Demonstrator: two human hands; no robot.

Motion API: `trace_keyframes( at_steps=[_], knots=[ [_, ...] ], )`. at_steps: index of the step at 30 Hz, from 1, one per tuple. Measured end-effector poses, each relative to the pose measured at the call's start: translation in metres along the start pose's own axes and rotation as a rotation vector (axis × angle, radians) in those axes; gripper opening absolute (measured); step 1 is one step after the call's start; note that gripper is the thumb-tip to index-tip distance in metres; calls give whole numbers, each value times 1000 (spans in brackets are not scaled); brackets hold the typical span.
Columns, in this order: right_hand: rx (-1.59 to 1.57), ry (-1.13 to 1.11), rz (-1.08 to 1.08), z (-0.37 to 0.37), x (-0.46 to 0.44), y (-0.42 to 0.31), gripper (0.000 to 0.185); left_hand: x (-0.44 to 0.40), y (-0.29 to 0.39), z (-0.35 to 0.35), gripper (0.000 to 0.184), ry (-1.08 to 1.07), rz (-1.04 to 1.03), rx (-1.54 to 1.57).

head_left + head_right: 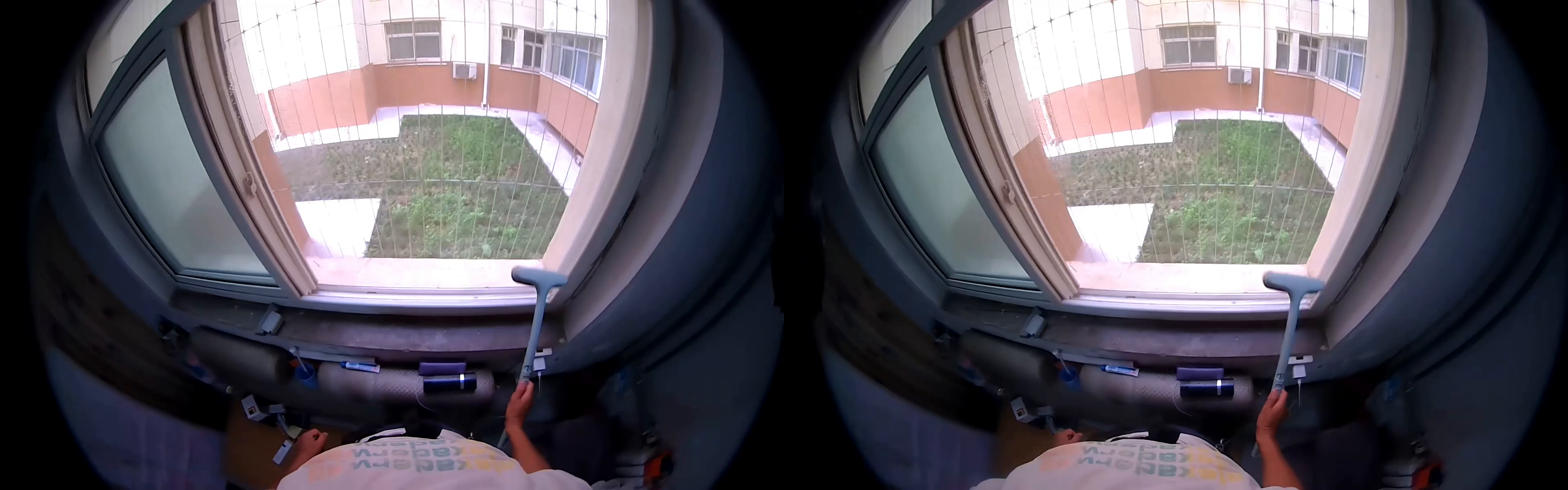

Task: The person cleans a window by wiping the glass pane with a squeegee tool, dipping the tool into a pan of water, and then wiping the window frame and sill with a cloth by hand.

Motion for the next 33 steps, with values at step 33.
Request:
trace_keyframes(
  at_steps=[33],
  knots=[
    [-71,-381,316,-74,41,-164,28,-40,37,77,23,53,-165,512]
  ],
)
Point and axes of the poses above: each hand's wrist, its own x-axis away from the middle knuckle, its own z-axis out of the back of the hand, y = z × x, the point moved 4 cm from there along -x, towards the middle knuckle, and after that the axes turned 14 degrees about z, right-handed, at the moved point
